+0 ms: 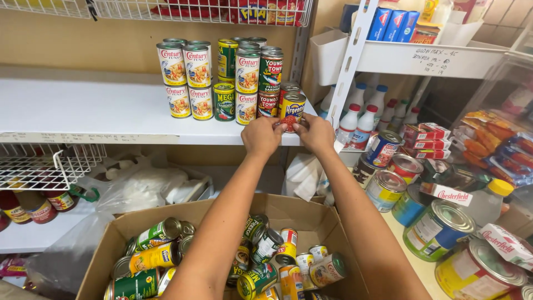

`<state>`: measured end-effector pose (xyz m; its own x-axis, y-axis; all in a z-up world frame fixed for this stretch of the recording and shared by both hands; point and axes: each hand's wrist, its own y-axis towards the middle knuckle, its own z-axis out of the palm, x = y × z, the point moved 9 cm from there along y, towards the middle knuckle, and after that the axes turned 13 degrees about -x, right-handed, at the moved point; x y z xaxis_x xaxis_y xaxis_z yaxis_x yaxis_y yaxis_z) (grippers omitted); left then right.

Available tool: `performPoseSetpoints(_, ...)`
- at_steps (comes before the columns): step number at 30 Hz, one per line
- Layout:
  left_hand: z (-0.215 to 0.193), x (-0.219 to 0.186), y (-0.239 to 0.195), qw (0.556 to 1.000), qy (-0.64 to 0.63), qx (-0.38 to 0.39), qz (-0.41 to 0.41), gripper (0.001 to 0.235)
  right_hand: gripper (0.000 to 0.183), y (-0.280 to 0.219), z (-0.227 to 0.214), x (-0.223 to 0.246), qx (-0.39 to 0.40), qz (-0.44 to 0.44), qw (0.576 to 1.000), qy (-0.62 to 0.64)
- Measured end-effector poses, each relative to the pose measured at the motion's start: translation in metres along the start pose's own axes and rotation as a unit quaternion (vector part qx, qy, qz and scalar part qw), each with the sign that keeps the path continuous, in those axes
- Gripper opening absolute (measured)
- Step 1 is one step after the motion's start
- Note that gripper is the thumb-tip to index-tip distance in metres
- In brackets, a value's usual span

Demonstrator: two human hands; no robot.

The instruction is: Shelving various canned food items from a cardboard box onto a metal storage shelf.

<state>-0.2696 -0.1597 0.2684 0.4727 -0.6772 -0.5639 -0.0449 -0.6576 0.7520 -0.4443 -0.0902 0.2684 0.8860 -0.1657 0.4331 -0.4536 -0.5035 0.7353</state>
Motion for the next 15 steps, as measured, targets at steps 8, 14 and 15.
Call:
performPoseSetpoints(8, 0.014, 0.005, 0.0, 0.999, 0.048, -0.001, -0.004, 0.028, 0.028, 0.003, 0.003, 0.006, 0.02, 0.009, 0.996, -0.084)
performPoseSetpoints(14, 0.015, 0.002, 0.002, 0.998, 0.057, -0.027, 0.029, 0.027, 0.03, 0.007, 0.009, 0.006, 0.015, -0.004, 0.993, -0.114)
performPoseSetpoints(15, 0.014, 0.002, 0.002, 0.997, 0.06, -0.027, 0.027, 0.027, 0.031, 0.007, 0.01, 0.007, 0.017, 0.0, 0.992, -0.123)
